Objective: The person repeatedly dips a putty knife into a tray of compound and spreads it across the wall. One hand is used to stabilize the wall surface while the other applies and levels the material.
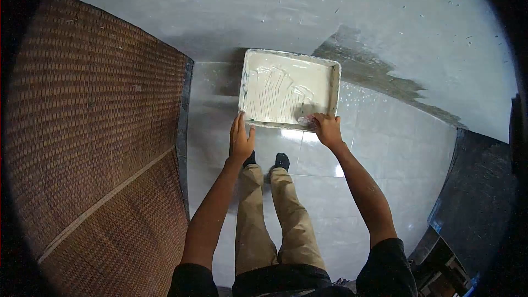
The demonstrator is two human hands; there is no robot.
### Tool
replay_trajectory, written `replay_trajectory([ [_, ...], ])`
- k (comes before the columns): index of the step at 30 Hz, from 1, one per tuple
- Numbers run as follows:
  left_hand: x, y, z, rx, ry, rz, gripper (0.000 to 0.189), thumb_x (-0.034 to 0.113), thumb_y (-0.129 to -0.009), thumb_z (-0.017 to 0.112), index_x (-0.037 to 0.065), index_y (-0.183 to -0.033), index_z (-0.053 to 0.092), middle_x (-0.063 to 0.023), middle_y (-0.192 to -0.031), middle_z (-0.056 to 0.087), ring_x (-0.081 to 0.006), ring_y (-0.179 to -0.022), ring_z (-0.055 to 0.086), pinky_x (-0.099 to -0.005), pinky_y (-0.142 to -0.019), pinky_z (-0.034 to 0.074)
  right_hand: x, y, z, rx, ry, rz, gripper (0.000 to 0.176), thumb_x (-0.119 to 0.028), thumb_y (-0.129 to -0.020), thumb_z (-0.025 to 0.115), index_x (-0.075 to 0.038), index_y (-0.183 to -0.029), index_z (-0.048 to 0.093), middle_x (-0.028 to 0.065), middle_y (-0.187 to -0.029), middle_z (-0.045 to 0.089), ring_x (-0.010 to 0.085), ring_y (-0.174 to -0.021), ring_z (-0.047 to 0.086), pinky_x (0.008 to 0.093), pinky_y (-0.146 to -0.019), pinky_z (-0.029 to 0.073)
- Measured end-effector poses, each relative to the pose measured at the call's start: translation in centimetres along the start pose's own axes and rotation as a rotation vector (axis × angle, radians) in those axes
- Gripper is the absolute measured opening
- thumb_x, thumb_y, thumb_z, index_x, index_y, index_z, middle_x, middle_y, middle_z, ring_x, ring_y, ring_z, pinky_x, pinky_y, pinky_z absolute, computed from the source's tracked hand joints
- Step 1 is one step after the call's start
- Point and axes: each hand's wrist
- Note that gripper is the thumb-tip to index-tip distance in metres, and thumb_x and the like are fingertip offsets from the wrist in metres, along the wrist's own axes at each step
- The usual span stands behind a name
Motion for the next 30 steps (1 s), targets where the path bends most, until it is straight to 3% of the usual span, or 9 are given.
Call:
replay_trajectory([
  [8,0.2,0.3,-0.1,0.016,0.031,-0.001,0.056,0.019,-0.097,0.053,-0.006,-0.144,0.035,-0.0272,-0.145,0.04,-0.0418,-0.133,0.04,-0.0468,-0.112,0.032,-0.5,-0.5,0.0,-0.002,0.025,-0.036,0.022,-0.012,-0.087,0.061,-0.017,-0.107,0.069,0.0026,-0.101,0.071,0.0277,-0.098,0.056,0.0452,-0.081,0.035],
  [14,-0.1,0.8,-0.3,0.034,0.009,0.015,0.056,0.018,-0.096,0.054,-0.007,-0.143,0.036,-0.0279,-0.144,0.041,-0.0417,-0.133,0.041,-0.0465,-0.112,0.032,0.0,-0.4,0.5,0.001,-0.053,0.045,0.023,-0.009,-0.088,0.058,-0.015,-0.107,0.067,0.0044,-0.104,0.069,0.031,-0.099,0.056,0.0467,-0.082,0.036],
  [19,-0.3,1.0,-0.6,0.032,0.023,0.018,0.055,0.018,-0.096,0.055,-0.007,-0.142,0.036,-0.0274,-0.144,0.042,-0.0411,-0.134,0.04,-0.0465,-0.112,0.032,1.2,-1.4,1.9,0.032,-0.146,-0.05,0.02,-0.007,-0.087,0.057,-0.012,-0.103,0.068,0.0077,-0.098,0.07,0.0346,-0.092,0.057,0.0515,-0.08,0.04],
  [25,-0.2,1.3,-0.7,0.028,0.023,-0.026,0.055,0.018,-0.096,0.054,-0.006,-0.142,0.037,-0.027,-0.144,0.041,-0.041,-0.135,0.04,-0.0465,-0.112,0.032,-0.2,-3.0,0.9,-0.054,-0.121,-0.084,0.022,-0.009,-0.082,0.061,-0.013,-0.101,0.07,0.0106,-0.091,0.07,0.0373,-0.085,0.058,0.0503,-0.076,0.044],
  [28,-0.1,1.2,-0.8,0.024,0.04,-0.037,0.056,0.018,-0.096,0.054,-0.006,-0.143,0.037,-0.0269,-0.144,0.042,-0.0409,-0.135,0.04,-0.0465,-0.112,0.032,-1.7,-3.8,0.9,-0.122,-0.087,-0.079,0.028,-0.014,-0.079,0.064,-0.014,-0.107,0.071,0.0119,-0.1,0.07,0.0343,-0.098,0.059,0.0478,-0.08,0.044],
  [30,0.0,1.2,-0.9,0.021,0.068,-0.054,0.055,0.017,-0.096,0.054,-0.006,-0.143,0.037,-0.0272,-0.144,0.042,-0.041,-0.134,0.04,-0.0464,-0.112,0.032,-2.4,-4.7,1.4,-0.136,-0.062,-0.092,0.028,-0.016,-0.079,0.065,-0.014,-0.107,0.071,0.0131,-0.097,0.07,0.0351,-0.096,0.059,0.0478,-0.078,0.045],
])
Point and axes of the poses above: each hand's wrist, its own y-axis away from the middle knuckle, its own z-axis out of the palm, x = y × z
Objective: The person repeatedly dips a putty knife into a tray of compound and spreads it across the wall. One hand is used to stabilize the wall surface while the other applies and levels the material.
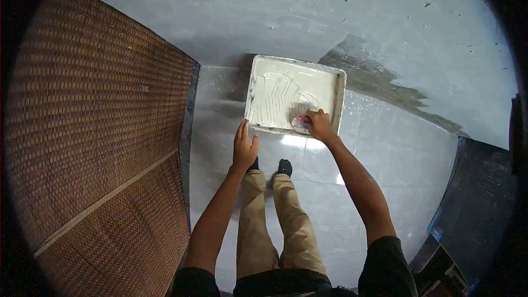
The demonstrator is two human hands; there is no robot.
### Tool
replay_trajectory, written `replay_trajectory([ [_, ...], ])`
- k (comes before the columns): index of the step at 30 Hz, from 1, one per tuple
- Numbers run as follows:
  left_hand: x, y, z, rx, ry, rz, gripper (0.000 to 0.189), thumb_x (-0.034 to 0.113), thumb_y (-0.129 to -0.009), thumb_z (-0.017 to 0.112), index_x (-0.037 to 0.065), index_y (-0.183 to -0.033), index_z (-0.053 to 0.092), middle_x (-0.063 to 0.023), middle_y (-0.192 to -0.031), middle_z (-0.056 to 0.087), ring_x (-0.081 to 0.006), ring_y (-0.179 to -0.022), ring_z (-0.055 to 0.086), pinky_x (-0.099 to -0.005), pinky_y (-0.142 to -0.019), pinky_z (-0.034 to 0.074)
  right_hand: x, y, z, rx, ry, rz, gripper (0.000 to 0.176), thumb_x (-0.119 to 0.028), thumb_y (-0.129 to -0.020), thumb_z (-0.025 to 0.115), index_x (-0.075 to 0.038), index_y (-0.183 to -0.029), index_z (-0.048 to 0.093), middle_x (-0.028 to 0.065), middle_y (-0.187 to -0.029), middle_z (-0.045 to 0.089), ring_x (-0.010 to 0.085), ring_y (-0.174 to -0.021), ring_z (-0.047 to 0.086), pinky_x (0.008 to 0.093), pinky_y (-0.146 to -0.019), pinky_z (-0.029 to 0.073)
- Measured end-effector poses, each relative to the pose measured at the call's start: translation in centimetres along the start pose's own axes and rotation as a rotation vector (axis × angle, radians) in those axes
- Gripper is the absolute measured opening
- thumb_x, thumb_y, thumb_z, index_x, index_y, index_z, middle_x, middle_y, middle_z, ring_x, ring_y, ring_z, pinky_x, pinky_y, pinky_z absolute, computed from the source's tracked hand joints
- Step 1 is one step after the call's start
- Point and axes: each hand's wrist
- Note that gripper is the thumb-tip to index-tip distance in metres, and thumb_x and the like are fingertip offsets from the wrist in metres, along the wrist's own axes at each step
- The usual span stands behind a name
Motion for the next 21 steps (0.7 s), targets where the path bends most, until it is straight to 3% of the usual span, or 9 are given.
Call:
replay_trajectory([
  [5,-0.1,-0.1,-0.8,-0.027,0.013,-0.031,0.054,0.017,-0.097,0.052,-0.005,-0.144,0.035,-0.0274,-0.145,0.038,-0.0412,-0.137,0.036,-0.0461,-0.114,0.028,-0.4,-2.5,0.2,-0.068,-0.031,-0.04,0.026,-0.021,-0.081,0.066,-0.011,-0.104,0.072,0.0172,-0.093,0.07,0.0371,-0.091,0.063,0.0485,-0.076,0.048],
  [8,0.2,-0.5,-1.8,-0.02,0.016,-0.024,0.054,0.017,-0.098,0.052,-0.004,-0.144,0.035,-0.0273,-0.146,0.038,-0.0414,-0.137,0.036,-0.0463,-0.114,0.028,-0.2,-4.3,-0.9,-0.18,-0.138,0.056,0.028,-0.025,-0.083,0.066,-0.007,-0.104,0.071,0.0196,-0.098,0.07,0.0374,-0.092,0.066,0.0474,-0.081,0.051],
  [10,0.6,-0.7,-2.8,-0.014,0.003,-0.015,0.053,0.017,-0.098,0.052,-0.004,-0.144,0.034,-0.027,-0.146,0.038,-0.0415,-0.137,0.036,-0.0464,-0.114,0.028,-0.3,-5.1,-1.9,-0.261,-0.344,0.163,0.026,-0.011,-0.084,0.059,-0.006,-0.107,0.071,0.0189,-0.098,0.071,0.0343,-0.099,0.066,0.0389,-0.082,0.051],
  [14,2.1,-1.3,-4.9,-0.01,-0.013,-0.027,0.054,0.018,-0.099,0.051,-0.001,-0.145,0.034,-0.0258,-0.146,0.038,-0.0414,-0.137,0.035,-0.0462,-0.114,0.028,-0.8,-5.0,-5.1,-0.34,-0.563,0.234,0.034,-0.013,-0.087,0.059,0.001,-0.116,0.067,0.0158,-0.105,0.071,0.0258,-0.101,0.065,0.0348,-0.085,0.049],
  [16,3.0,-2.2,-6.3,0.007,-0.021,-0.002,0.054,0.019,-0.099,0.051,0.0,-0.146,0.034,-0.0251,-0.147,0.038,-0.041,-0.137,0.035,-0.046,-0.115,0.028,-2.2,-3.7,-7.3,-0.308,-0.949,0.327,0.04,-0.016,-0.09,0.058,0.005,-0.124,0.061,0.0106,-0.114,0.067,0.0205,-0.103,0.062,0.0327,-0.087,0.047],
  [17,3.6,-2.8,-6.9,0.003,-0.011,-0.015,0.054,0.02,-0.099,0.051,0.001,-0.146,0.034,-0.0245,-0.147,0.038,-0.0403,-0.138,0.035,-0.046,-0.114,0.028,-3.0,-3.4,-9.0,-0.357,-0.971,0.398,0.058,-0.024,-0.087,0.064,0.012,-0.131,0.052,0.0204,-0.128,0.06,0.0283,-0.118,0.056,0.0352,-0.102,0.041],
  [20,6.5,-4.6,-9.6,0.021,0.001,0.005,0.054,0.022,-0.099,0.051,0.003,-0.147,0.034,-0.023,-0.147,0.039,-0.0389,-0.138,0.036,-0.0461,-0.114,0.029,-5.3,-2.0,-13.0,-0.31,-1.342,0.377,0.043,-0.006,-0.094,0.052,0.008,-0.135,0.049,0.013,-0.132,0.058,0.0192,-0.117,0.056,0.0307,-0.101,0.043],
  [21,7.9,-5.3,-10.7,0.03,0.005,0.02,0.053,0.023,-0.099,0.051,0.004,-0.147,0.035,-0.0222,-0.147,0.039,-0.0381,-0.137,0.037,-0.0461,-0.114,0.029,-6.1,-1.5,-14.7,-0.29,-1.337,0.353,0.043,-0.006,-0.094,0.052,0.008,-0.135,0.049,0.013,-0.132,0.058,0.0192,-0.117,0.056,0.0307,-0.101,0.043],
])
Point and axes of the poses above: each hand's wrist, its own y-axis away from the middle knuckle, its own z-axis out of the palm, x = y × z
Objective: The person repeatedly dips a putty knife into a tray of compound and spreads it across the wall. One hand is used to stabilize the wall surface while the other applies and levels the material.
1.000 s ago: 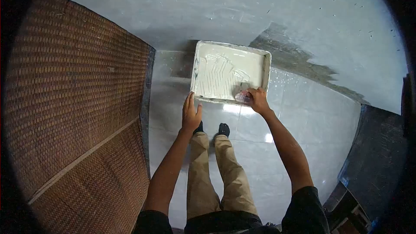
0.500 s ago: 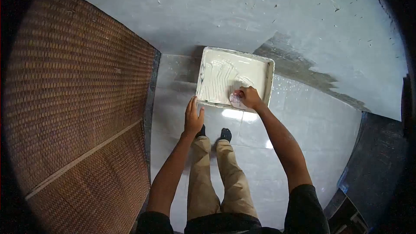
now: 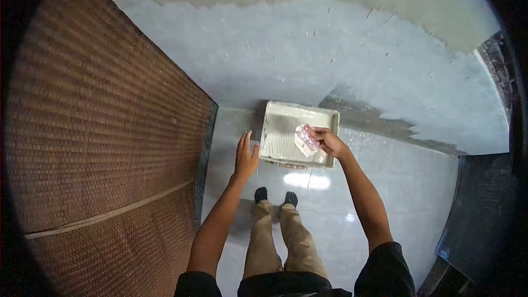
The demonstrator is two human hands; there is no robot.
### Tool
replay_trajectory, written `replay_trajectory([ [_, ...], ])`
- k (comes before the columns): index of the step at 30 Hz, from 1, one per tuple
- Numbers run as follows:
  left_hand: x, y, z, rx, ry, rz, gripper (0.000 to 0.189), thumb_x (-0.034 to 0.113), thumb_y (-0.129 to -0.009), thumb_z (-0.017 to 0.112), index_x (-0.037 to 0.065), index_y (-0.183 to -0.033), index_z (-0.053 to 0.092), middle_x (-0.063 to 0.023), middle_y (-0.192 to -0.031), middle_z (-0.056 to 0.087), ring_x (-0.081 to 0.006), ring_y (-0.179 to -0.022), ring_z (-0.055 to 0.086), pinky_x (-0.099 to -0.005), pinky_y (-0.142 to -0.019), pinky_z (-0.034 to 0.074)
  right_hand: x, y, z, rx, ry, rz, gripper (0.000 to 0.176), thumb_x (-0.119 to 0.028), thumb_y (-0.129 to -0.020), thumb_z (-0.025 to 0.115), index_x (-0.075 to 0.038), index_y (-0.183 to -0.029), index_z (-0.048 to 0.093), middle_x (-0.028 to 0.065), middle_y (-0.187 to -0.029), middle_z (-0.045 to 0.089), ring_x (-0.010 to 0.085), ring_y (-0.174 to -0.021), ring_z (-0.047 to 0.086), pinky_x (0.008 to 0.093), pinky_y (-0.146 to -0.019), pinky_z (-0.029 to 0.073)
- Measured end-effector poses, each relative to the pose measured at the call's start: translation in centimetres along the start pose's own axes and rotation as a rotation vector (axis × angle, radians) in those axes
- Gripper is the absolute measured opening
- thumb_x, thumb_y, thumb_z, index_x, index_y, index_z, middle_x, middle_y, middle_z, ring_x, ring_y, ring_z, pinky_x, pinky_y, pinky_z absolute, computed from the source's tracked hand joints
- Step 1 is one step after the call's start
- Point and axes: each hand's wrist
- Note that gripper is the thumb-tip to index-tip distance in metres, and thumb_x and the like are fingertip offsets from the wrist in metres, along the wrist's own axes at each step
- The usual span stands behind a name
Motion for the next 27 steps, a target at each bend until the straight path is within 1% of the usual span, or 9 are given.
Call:
replay_trajectory([
  [3,4.6,-2.6,-3.2,0.051,0.023,0.051,0.051,0.024,-0.1,0.051,0.004,-0.145,0.038,-0.0212,-0.146,0.041,-0.037,-0.136,0.038,-0.0454,-0.113,0.03,-4.4,3.5,1.2,0.016,-0.201,-0.068,0.034,-0.004,-0.098,0.05,0.004,-0.131,0.053,0.0068,-0.126,0.06,0.0138,-0.113,0.057,0.0279,-0.099,0.045],
  [5,7.3,-4.3,-5.5,0.079,0.055,0.128,0.051,0.025,-0.1,0.05,0.002,-0.144,0.038,-0.0219,-0.146,0.041,-0.0376,-0.136,0.038,-0.0452,-0.113,0.03,-7.5,5.6,2.8,-0.187,-0.467,-0.285,0.029,-0.008,-0.1,0.052,0.001,-0.127,0.054,0.0039,-0.118,0.062,0.0125,-0.108,0.059,0.0277,-0.097,0.047],
  [9,13.5,-7.3,-10.4,0.133,0.063,0.253,0.051,0.025,-0.099,0.05,0.0,-0.143,0.039,-0.0226,-0.144,0.043,-0.0379,-0.136,0.039,-0.0446,-0.113,0.03,-15.1,9.5,5.3,-0.385,-0.558,-0.547,0.032,-0.01,-0.1,0.053,-0.001,-0.131,0.05,0.0041,-0.116,0.063,0.0126,-0.105,0.061,0.0301,-0.096,0.049],
  [14,19.8,-10.6,-16.7,0.2,0.085,0.442,0.051,0.023,-0.099,0.051,-0.001,-0.142,0.04,-0.0224,-0.143,0.044,-0.0375,-0.135,0.04,-0.0446,-0.113,0.031,-23.9,14.3,9.1,-0.265,-0.526,-0.829,0.04,-0.013,-0.099,0.057,-0.005,-0.136,0.046,0.0031,-0.117,0.063,0.0123,-0.101,0.063,0.0281,-0.087,0.054],
  [17,23.3,-12.4,-20.3,0.243,0.089,0.576,0.051,0.024,-0.099,0.051,0.0,-0.142,0.04,-0.0224,-0.143,0.044,-0.0375,-0.135,0.039,-0.0444,-0.113,0.031,-28.1,17.3,11.1,-0.19,-0.503,-0.948,0.043,-0.014,-0.099,0.057,-0.007,-0.139,0.043,0.0028,-0.119,0.062,0.0136,-0.103,0.064,0.0289,-0.087,0.054],
  [19,26.1,-12.8,-22.9,0.275,0.063,0.62,0.051,0.025,-0.099,0.05,0.0,-0.142,0.04,-0.0222,-0.143,0.044,-0.0374,-0.135,0.039,-0.0441,-0.113,0.032,-30.7,18.9,11.8,-0.23,-0.47,-0.998,0.043,-0.015,-0.099,0.058,-0.009,-0.139,0.043,0.0029,-0.12,0.061,0.0145,-0.106,0.063,0.0324,-0.089,0.054],
  [21,28.7,-13.3,-25.2,0.296,0.082,0.667,0.051,0.025,-0.1,0.05,0.0,-0.143,0.039,-0.0219,-0.143,0.044,-0.0374,-0.135,0.039,-0.0441,-0.113,0.032,-32.9,21.1,13.1,-0.092,-0.468,-1.043,0.039,-0.016,-0.099,0.058,-0.01,-0.136,0.045,0.0017,-0.119,0.062,0.0147,-0.108,0.062,0.0345,-0.091,0.052],
  [23,31.0,-14.3,-27.3,0.321,0.105,0.717,0.051,0.025,-0.1,0.05,0.0,-0.143,0.039,-0.0216,-0.144,0.044,-0.0373,-0.135,0.039,-0.0441,-0.113,0.032,-35.3,22.5,13.7,-0.102,-0.427,-1.113,0.039,-0.018,-0.099,0.059,-0.01,-0.135,0.047,0.0004,-0.12,0.062,0.0129,-0.107,0.062,0.0332,-0.094,0.05],
  [27,36.5,-15.8,-31.1,0.389,0.101,0.811,0.052,0.027,-0.1,0.048,0.001,-0.144,0.038,-0.0206,-0.145,0.042,-0.0365,-0.136,0.039,-0.044,-0.113,0.031,-40.6,25.4,13.7,-0.062,-0.334,-1.216,0.028,-0.02,-0.1,0.057,-0.01,-0.126,0.054,0.0008,-0.117,0.062,0.0139,-0.101,0.061,0.0342,-0.087,0.05],
])
Point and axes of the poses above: each hand's wrist, its own y-axis away from the middle knuckle, its own z-axis out of the palm, x = y × z
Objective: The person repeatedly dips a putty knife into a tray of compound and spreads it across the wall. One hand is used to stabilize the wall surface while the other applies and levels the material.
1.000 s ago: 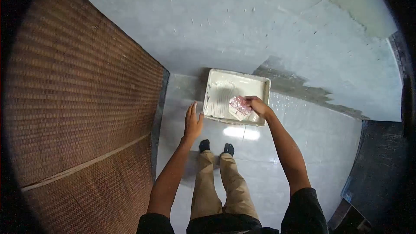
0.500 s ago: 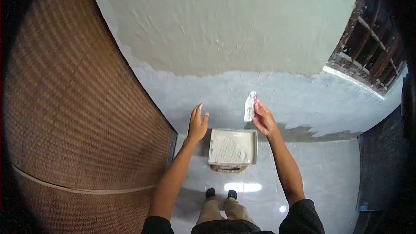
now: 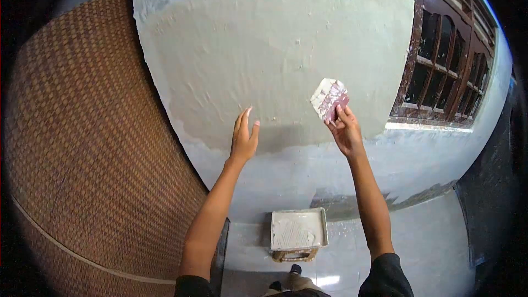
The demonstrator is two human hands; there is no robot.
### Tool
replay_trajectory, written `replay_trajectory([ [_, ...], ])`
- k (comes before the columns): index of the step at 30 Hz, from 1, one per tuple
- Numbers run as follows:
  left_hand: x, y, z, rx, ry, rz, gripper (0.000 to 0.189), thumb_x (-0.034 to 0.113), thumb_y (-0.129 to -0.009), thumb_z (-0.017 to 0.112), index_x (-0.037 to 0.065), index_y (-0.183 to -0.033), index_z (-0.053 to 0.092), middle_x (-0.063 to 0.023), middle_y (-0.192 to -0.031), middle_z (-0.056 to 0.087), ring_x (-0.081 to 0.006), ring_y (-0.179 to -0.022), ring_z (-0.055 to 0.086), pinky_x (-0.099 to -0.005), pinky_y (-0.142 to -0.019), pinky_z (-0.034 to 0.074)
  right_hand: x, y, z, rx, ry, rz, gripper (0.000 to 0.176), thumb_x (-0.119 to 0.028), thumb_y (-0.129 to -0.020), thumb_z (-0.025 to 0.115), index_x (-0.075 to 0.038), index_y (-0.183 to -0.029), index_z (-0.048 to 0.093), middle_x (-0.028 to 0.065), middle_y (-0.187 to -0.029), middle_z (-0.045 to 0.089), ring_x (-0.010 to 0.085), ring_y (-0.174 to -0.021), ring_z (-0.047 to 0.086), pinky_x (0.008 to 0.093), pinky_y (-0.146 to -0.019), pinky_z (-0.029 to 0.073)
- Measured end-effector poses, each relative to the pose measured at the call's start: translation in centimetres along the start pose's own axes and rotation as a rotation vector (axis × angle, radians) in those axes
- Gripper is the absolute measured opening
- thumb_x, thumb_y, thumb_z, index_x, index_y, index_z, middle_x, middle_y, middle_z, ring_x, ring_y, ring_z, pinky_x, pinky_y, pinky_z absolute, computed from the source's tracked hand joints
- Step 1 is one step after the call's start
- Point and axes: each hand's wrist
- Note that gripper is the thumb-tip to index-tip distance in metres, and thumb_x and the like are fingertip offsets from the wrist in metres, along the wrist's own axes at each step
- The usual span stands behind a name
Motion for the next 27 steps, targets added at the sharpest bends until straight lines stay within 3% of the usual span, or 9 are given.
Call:
replay_trajectory([
  [7,4.6,-10.6,-1.4,0.116,-0.04,0.2,0.053,0.031,-0.101,0.045,0.003,-0.145,0.038,-0.0203,-0.146,0.041,-0.0357,-0.137,0.037,-0.0441,-0.113,0.031,-7.2,-6.9,2.1,0.04,0.085,-0.249,0.021,-0.014,-0.099,0.056,-0.001,-0.114,0.06,0.006,-0.104,0.062,0.0167,-0.094,0.06,0.0397,-0.084,0.055],
  [12,8.3,-17.5,-1.8,0.19,-0.023,0.318,0.052,0.03,-0.1,0.048,0.001,-0.143,0.04,-0.0206,-0.144,0.044,-0.0358,-0.136,0.039,-0.0442,-0.113,0.031,-11.9,-11.6,4.8,-0.004,0.222,-0.45,0.024,-0.015,-0.099,0.055,0.003,-0.114,0.061,0.0087,-0.106,0.064,0.0169,-0.096,0.061,0.0401,-0.089,0.056],
  [16,10.8,-21.5,-2.2,0.26,-0.056,0.423,0.054,0.03,-0.099,0.048,0.0,-0.142,0.04,-0.0217,-0.144,0.043,-0.037,-0.136,0.038,-0.0453,-0.113,0.031,-14.5,-16.1,8.1,0.024,0.5,-0.758,0.036,-0.016,-0.1,0.053,0.01,-0.124,0.059,0.0171,-0.116,0.065,0.0199,-0.098,0.065,0.0353,-0.09,0.054],
  [18,12.0,-23.1,-2.4,0.281,-0.046,0.467,0.053,0.029,-0.099,0.048,-0.001,-0.142,0.04,-0.0218,-0.144,0.043,-0.037,-0.136,0.038,-0.0451,-0.113,0.031,-15.1,-18.3,8.8,0.252,0.974,-1.017,0.033,-0.012,-0.099,0.05,0.006,-0.125,0.059,0.0241,-0.112,0.066,0.0233,-0.094,0.066,0.0338,-0.088,0.054],
  [19,12.3,-23.8,-2.5,0.301,-0.039,0.503,0.053,0.028,-0.099,0.049,-0.001,-0.142,0.04,-0.0219,-0.144,0.043,-0.0369,-0.136,0.038,-0.0449,-0.113,0.032,-15.4,-17.3,10.9,0.331,1.11,-1.016,0.033,-0.008,-0.097,0.051,0.001,-0.127,0.06,0.0271,-0.109,0.066,0.0287,-0.092,0.064,0.0342,-0.085,0.054],
  [20,12.6,-24.6,-2.7,0.304,-0.035,0.509,0.053,0.028,-0.099,0.049,-0.001,-0.142,0.04,-0.0219,-0.144,0.043,-0.0369,-0.136,0.038,-0.0449,-0.113,0.032,-15.3,-18.3,11.2,0.333,1.112,-1.024,0.033,-0.008,-0.097,0.051,0.001,-0.127,0.06,0.0271,-0.109,0.066,0.0287,-0.092,0.064,0.0342,-0.085,0.054],
  [22,12.9,-26.0,-2.9,0.322,-0.024,0.534,0.052,0.027,-0.098,0.05,-0.001,-0.141,0.041,-0.0215,-0.144,0.044,-0.0364,-0.136,0.039,-0.0447,-0.113,0.032,-15.2,-21.1,11.1,0.315,1.375,-1.393,0.033,-0.009,-0.096,0.057,-0.001,-0.128,0.062,0.019,-0.1,0.07,0.0259,-0.096,0.063,0.0348,-0.083,0.051],
  [23,12.9,-26.6,-3.1,0.321,-0.017,0.543,0.052,0.027,-0.098,0.05,-0.001,-0.141,0.041,-0.0215,-0.144,0.044,-0.0364,-0.136,0.039,-0.0447,-0.113,0.032,-15.0,-22.4,10.9,0.312,1.44,-1.527,0.036,-0.006,-0.094,0.059,-0.003,-0.13,0.06,0.0177,-0.104,0.07,0.0302,-0.094,0.062,0.0365,-0.084,0.05],
  [27,12.2,-29.0,-3.5,0.36,-0.007,0.638,0.053,0.025,-0.096,0.052,-0.001,-0.141,0.041,-0.0209,-0.143,0.045,-0.0362,-0.135,0.039,-0.0447,-0.113,0.032,-14.2,-23.2,11.6,0.37,1.604,-1.591,0.037,-0.003,-0.093,0.059,-0.003,-0.131,0.059,0.0161,-0.111,0.07,0.0311,-0.095,0.062,0.0372,-0.085,0.05],
])
Point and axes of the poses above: each hand's wrist, its own y-axis away from the middle knuckle, its own z-axis out of the palm, x = y × z
